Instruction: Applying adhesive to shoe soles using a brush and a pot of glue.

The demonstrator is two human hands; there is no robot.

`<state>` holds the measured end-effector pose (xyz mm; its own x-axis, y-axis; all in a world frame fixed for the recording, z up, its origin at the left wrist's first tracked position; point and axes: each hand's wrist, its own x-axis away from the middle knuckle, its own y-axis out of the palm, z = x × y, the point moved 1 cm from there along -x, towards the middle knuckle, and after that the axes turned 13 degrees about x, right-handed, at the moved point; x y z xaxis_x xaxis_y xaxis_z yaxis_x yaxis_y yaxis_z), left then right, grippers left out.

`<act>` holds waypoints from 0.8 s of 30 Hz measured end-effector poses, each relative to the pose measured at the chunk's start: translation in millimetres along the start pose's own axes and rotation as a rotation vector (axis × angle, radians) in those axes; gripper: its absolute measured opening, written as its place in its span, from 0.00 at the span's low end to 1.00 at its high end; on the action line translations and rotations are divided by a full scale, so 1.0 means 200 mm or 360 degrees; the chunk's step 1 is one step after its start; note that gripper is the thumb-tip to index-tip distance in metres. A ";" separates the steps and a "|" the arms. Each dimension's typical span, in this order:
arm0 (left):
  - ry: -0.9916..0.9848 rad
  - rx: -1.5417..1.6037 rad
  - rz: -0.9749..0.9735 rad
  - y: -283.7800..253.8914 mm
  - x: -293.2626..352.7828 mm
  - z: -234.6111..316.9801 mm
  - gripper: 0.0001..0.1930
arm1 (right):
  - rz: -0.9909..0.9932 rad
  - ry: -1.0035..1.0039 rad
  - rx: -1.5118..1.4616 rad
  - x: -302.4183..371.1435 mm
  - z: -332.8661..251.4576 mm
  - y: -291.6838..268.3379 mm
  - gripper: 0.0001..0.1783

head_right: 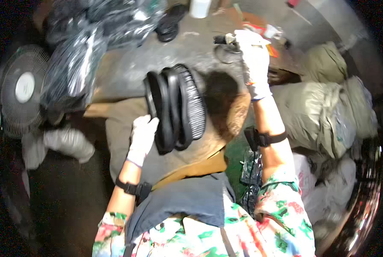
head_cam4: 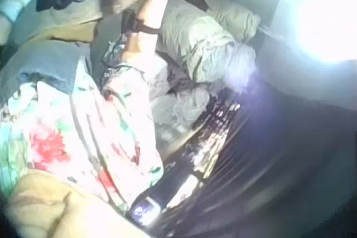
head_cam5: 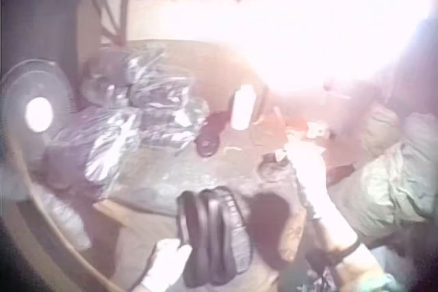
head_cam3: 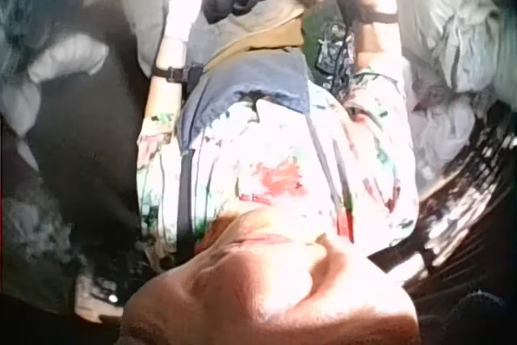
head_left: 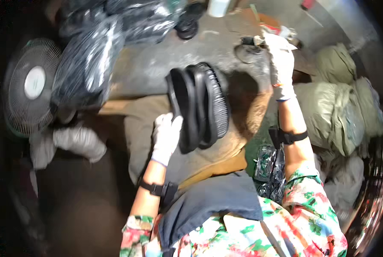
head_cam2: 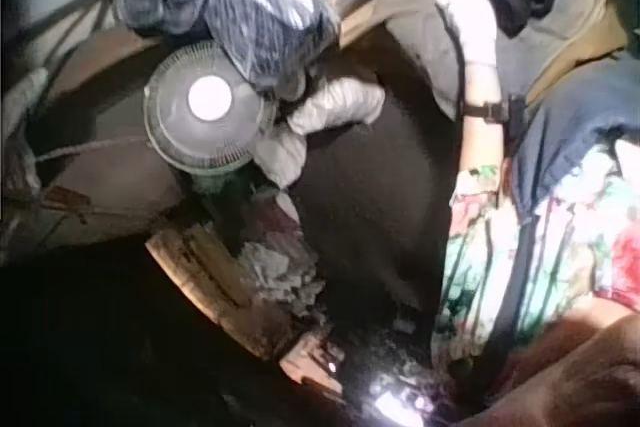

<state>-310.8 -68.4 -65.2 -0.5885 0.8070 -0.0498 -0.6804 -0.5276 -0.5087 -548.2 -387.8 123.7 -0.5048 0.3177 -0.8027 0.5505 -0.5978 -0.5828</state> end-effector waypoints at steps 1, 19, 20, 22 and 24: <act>-0.0078 0.0034 -0.0179 -0.01 -0.02 -0.09 0.23 | -0.0041 0.0015 0.0043 -0.03 -0.07 0.00 0.16; -0.0695 0.2188 -0.0456 -0.46 -0.14 0.42 0.23 | -0.0338 0.0154 0.0305 0.17 0.51 0.53 0.16; -0.0787 0.2434 -0.0660 -0.49 -0.14 0.43 0.24 | -0.0236 0.0285 0.0053 0.18 0.51 0.52 0.16; -0.0842 0.2662 -0.0609 -0.52 -0.15 0.34 0.22 | -0.0200 0.0833 -0.0680 0.22 0.49 0.52 0.17; -0.0667 0.2817 -0.0954 -0.58 -0.18 0.31 0.20 | -0.0190 0.0964 -0.0866 0.22 0.40 0.53 0.16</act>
<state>-237.4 -51.7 49.0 -0.0100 0.9957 0.0919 -0.2479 -0.0915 0.9645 -566.4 -496.1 36.6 -0.2195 0.7916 -0.5702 0.8397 -0.1442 -0.5235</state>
